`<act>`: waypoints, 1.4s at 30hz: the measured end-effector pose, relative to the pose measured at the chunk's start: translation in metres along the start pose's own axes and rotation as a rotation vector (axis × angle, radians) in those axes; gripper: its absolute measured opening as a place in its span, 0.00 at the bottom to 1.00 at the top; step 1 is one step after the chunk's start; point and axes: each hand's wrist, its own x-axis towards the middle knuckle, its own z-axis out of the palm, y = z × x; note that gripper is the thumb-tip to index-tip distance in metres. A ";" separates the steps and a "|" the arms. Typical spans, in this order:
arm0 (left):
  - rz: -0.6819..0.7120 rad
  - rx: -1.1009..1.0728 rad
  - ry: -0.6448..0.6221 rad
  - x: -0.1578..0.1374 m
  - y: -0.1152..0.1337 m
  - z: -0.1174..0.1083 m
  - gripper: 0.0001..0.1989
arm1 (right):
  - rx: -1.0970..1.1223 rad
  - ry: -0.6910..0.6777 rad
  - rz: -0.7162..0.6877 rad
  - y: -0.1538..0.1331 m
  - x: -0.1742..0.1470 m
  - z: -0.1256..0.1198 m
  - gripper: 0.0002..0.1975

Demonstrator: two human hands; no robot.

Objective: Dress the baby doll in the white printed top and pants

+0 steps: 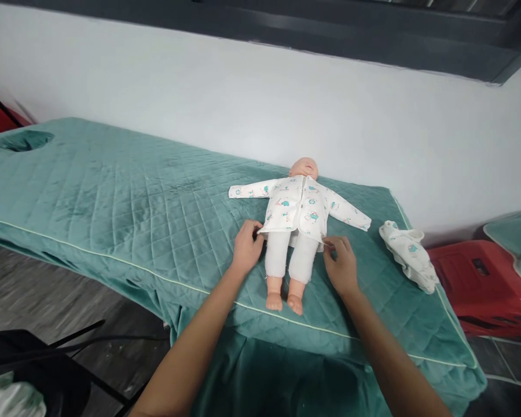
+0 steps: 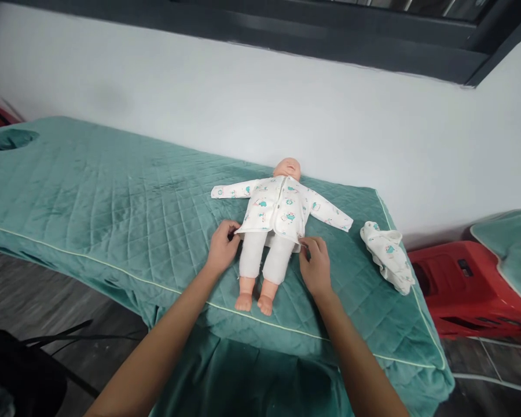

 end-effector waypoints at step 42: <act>-0.626 -0.992 -0.218 0.059 0.006 0.019 0.16 | 1.086 0.027 0.949 0.028 0.074 0.029 0.09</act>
